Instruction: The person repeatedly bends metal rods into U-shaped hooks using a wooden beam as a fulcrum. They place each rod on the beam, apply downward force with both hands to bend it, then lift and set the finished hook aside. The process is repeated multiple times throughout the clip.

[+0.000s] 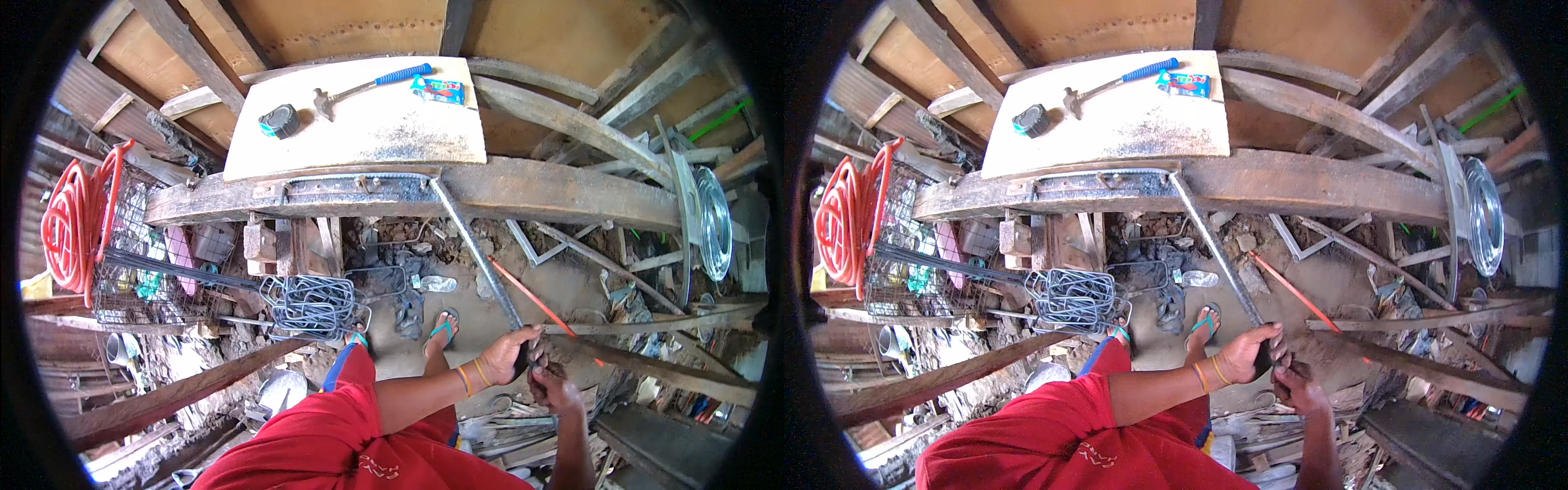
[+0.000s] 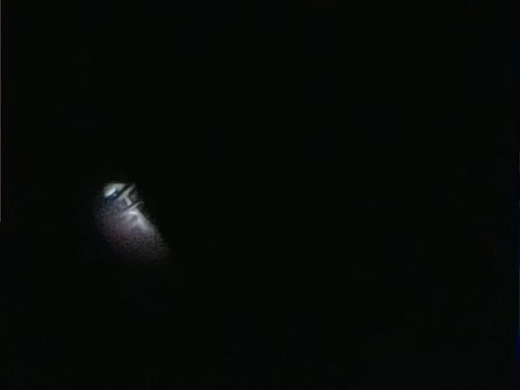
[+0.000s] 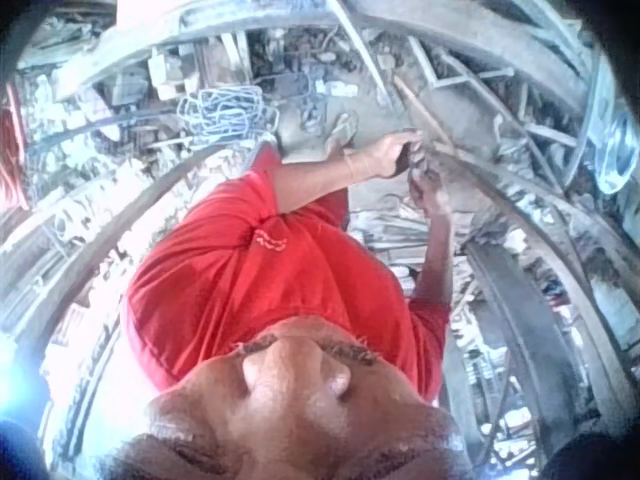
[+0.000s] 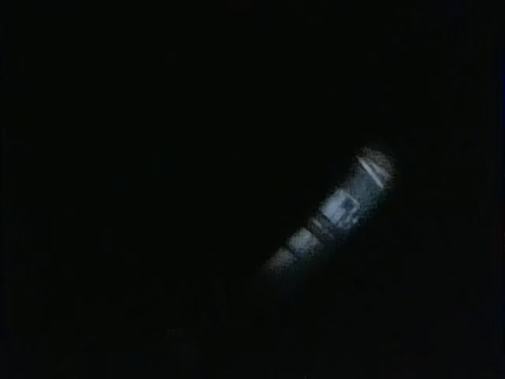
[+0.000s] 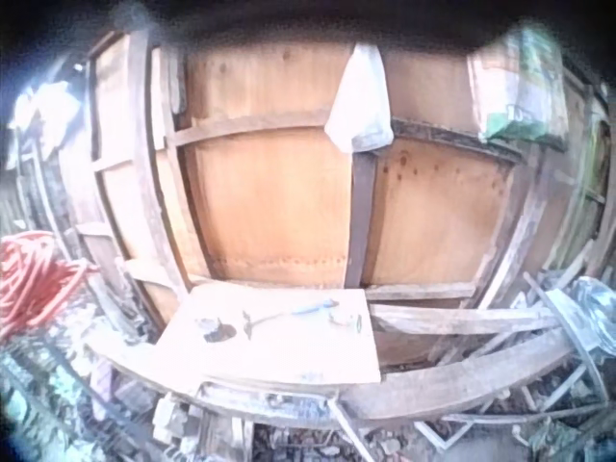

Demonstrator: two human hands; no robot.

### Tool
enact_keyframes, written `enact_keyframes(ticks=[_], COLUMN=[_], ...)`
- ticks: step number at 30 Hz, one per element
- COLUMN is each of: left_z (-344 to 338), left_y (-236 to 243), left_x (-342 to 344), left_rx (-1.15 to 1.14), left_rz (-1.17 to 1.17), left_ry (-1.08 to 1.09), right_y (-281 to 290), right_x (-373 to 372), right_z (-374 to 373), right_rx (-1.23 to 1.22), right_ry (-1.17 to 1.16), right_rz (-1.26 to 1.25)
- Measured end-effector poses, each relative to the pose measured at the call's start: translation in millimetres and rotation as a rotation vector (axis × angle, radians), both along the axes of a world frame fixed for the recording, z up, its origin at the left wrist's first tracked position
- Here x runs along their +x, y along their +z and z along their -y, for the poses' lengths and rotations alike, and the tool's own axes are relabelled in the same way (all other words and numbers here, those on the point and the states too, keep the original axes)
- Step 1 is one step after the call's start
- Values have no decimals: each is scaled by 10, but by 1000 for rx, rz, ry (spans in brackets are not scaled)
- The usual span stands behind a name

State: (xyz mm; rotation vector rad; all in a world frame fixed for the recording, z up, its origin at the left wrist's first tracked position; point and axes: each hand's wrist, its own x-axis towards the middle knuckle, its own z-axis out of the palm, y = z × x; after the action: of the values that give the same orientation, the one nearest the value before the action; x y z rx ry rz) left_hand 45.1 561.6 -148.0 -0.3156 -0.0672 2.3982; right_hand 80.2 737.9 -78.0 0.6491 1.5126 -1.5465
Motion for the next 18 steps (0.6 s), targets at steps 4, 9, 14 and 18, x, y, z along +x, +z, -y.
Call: enact_keyframes(ticks=[4,9,14,18], left_z=[11,304,1746,2808], left_y=[-66,52,-12,-333], left_x=[76,288,831,961], left_rx=[-96,-142,-228,-405], left_rz=[-50,42,108,-22], left_ry=[13,-49,-280,-424], right_y=[-164,25,-144,-747], right_x=[219,610,1396,1864], right_z=[19,579,2619,3770], right_rx=[207,333,486,-7], right_ry=[95,-113,-342,-661], right_rz=[-205,-149,-308,-318])
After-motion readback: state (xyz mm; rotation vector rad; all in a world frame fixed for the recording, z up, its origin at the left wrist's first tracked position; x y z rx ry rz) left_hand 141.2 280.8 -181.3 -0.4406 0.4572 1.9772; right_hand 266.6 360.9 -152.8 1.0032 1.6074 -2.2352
